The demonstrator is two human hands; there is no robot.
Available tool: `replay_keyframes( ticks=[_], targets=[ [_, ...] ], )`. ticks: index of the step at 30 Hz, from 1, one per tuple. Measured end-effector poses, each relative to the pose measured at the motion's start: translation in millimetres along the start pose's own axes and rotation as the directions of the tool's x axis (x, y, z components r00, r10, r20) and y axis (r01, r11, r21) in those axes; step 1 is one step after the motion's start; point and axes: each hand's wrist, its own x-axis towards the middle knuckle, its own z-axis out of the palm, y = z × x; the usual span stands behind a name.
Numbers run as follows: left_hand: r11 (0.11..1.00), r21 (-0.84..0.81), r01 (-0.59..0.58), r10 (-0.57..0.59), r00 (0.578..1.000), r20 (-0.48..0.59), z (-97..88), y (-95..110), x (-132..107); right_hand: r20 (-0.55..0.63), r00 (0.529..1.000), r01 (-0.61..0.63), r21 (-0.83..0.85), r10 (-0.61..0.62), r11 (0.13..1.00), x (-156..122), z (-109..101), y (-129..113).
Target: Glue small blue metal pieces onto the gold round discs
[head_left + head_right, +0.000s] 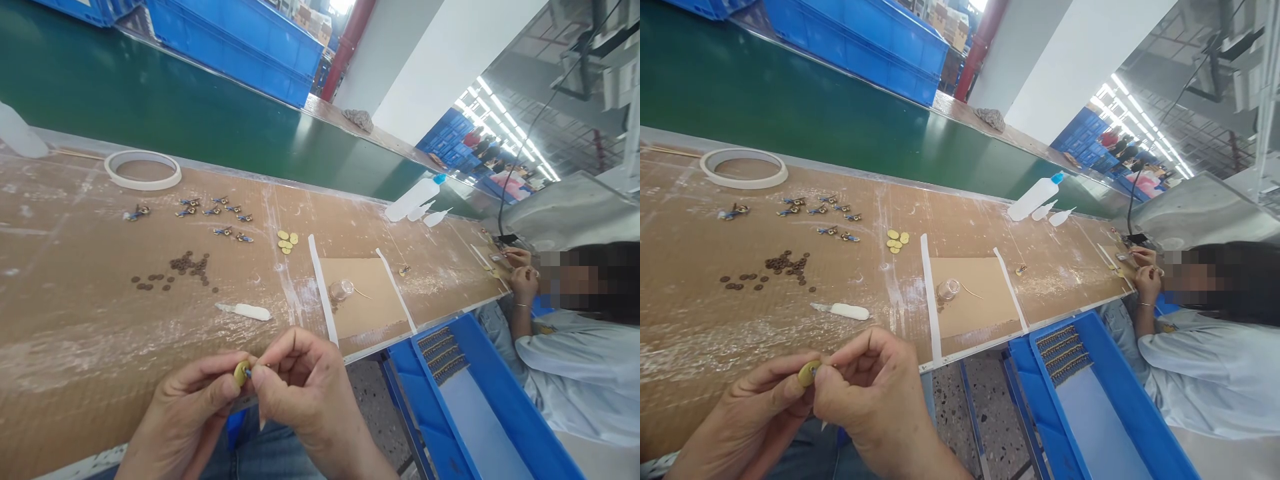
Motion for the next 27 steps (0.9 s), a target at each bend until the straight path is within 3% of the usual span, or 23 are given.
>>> replay_keyframes(
  ticks=[7,14,18,22,27],
  targets=[
    [1.0,0.02,0.003,-0.003,1.0,0.006,2.7,2,-3,-0.014,1.0,-0.017,0.008,0.017,1.0,1,-2,-1],
    [0.998,0.058,-0.019,0.016,0.998,0.067,-10.6,-4,8,-0.003,1.0,-0.025,0.023,0.025,0.999,1,-3,1],
    [0.998,0.064,-0.016,0.009,0.995,0.104,-13.5,-4,7,-0.009,1.0,-0.027,-0.018,0.027,0.999,1,-5,2],
    [0.998,0.061,0.001,-0.005,0.998,0.066,-11.3,-1,3,-0.018,1.0,-0.006,-0.111,0.004,0.994,2,-6,0],
    [0.99,0.142,-0.021,-0.011,0.976,0.219,-22.1,-6,12,-0.004,1.0,0.0,-0.204,-0.001,0.979,0,-7,-4]
  ],
)
